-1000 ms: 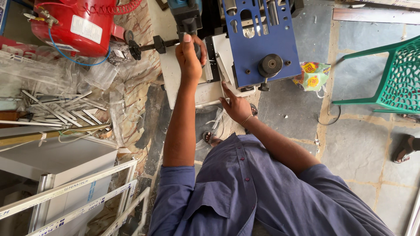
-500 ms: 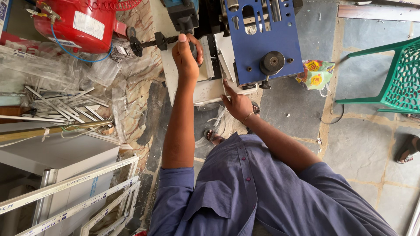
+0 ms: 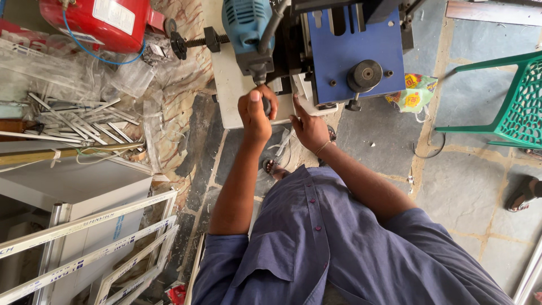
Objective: The person uses a bench-mounted cutting machine to cut a long metal rod into shorter pieces. They position the rod, operate the cutting lever, and remove the cut pieces, repeating the process several times.
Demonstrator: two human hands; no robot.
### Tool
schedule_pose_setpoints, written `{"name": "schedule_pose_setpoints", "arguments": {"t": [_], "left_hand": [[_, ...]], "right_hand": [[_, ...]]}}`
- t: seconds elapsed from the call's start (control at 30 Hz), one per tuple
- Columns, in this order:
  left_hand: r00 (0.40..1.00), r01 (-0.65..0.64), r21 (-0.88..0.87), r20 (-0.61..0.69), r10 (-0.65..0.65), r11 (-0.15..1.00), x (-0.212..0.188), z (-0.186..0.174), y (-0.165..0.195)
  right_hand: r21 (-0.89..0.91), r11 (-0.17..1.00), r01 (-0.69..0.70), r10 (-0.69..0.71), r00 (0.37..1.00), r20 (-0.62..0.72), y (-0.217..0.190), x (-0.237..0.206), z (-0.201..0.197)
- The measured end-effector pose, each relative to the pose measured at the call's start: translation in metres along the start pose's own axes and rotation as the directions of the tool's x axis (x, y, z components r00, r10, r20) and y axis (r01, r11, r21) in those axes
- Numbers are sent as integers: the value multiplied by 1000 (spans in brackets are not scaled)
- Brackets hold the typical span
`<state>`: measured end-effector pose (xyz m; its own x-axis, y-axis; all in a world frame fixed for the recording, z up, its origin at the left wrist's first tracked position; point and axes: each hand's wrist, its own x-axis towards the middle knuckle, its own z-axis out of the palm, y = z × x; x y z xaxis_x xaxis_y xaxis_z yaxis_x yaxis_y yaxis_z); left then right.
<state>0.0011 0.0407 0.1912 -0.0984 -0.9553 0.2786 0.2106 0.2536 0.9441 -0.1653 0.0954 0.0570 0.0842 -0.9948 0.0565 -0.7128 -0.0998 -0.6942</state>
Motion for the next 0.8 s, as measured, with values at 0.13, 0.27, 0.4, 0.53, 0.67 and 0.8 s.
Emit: {"name": "schedule_pose_setpoints", "arguments": {"t": [0.13,0.27,0.4,0.53,0.67,0.8], "left_hand": [[1000,30,-36,-4,-30,999,-5,1,-3],[1000,-2,-52,-10,2,999,0,1,-7],[1000,0,-55,25,2,998,7,7,-12],[1000,-21,-42,17,22,999,13,12,-15],[999,-42,-23,12,42,999,18,12,-14],[999,-38,-28,6,38,999,28,12,-17]], "right_hand": [[-43,999,7,-8,1000,-23,0,-1,4],[-27,999,19,-20,1000,-11,0,1,5],[-36,999,-37,39,998,53,0,0,3],[-17,999,31,-31,1000,-4,0,0,1],[-9,1000,12,-12,1000,-1,0,1,1],[-12,1000,-17,17,1000,19,0,1,1]]}}
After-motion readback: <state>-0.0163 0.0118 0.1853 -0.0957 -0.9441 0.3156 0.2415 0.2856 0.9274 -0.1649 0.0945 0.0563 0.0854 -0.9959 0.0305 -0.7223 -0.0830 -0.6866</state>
